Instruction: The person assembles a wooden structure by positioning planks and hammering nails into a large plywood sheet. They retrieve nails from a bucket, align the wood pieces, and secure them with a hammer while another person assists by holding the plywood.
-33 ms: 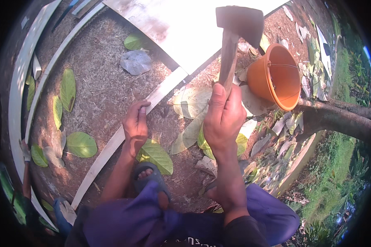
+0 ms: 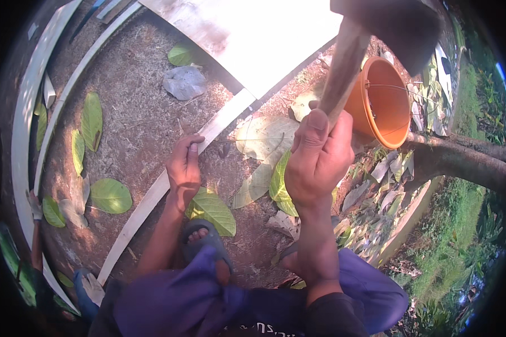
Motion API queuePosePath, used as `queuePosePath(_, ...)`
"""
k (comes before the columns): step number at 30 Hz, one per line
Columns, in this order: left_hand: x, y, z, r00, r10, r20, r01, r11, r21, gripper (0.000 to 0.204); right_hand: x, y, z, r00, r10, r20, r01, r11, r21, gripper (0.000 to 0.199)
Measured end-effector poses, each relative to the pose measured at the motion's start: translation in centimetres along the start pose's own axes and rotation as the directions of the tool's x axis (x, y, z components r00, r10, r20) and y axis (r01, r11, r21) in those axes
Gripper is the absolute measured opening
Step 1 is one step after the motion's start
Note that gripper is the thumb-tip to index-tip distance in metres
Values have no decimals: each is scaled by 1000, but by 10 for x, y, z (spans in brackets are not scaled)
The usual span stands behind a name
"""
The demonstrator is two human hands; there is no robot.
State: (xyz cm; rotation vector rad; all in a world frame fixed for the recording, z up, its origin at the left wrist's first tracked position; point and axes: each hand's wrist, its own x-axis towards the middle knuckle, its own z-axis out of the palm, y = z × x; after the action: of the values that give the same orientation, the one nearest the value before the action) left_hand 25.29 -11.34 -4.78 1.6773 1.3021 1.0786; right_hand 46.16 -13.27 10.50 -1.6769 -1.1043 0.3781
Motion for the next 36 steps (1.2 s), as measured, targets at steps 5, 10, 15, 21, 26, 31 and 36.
queuePosePath(5,2,2,0,1000,-14,-28,15,1000,24,13,8,-12,12,891,-236,-389,354,896,269,62)
queuePosePath(10,6,-4,5,1000,-18,10,18,1000,-7,19,-64,103,38,841,499,208,-324,773,-545,48)
queuePosePath(15,1,0,6,999,-41,11,41,999,-29,19,-49,64,19,960,270,80,-236,927,-291,43)
queuePosePath(21,-3,-4,4,998,-68,-8,68,997,-24,20,12,-22,-9,963,-82,-258,164,935,316,60)
queuePosePath(26,-2,0,10,994,-110,0,110,994,-18,19,-39,95,26,988,153,-38,-157,965,-209,54)
queuePosePath(31,-5,0,-1,988,-152,6,152,987,-45,22,-85,127,27,864,461,204,-369,854,-368,50)
queuePosePath(36,10,15,-16,965,-263,-12,263,964,32,21,-97,99,32,549,789,277,-827,464,317,41)
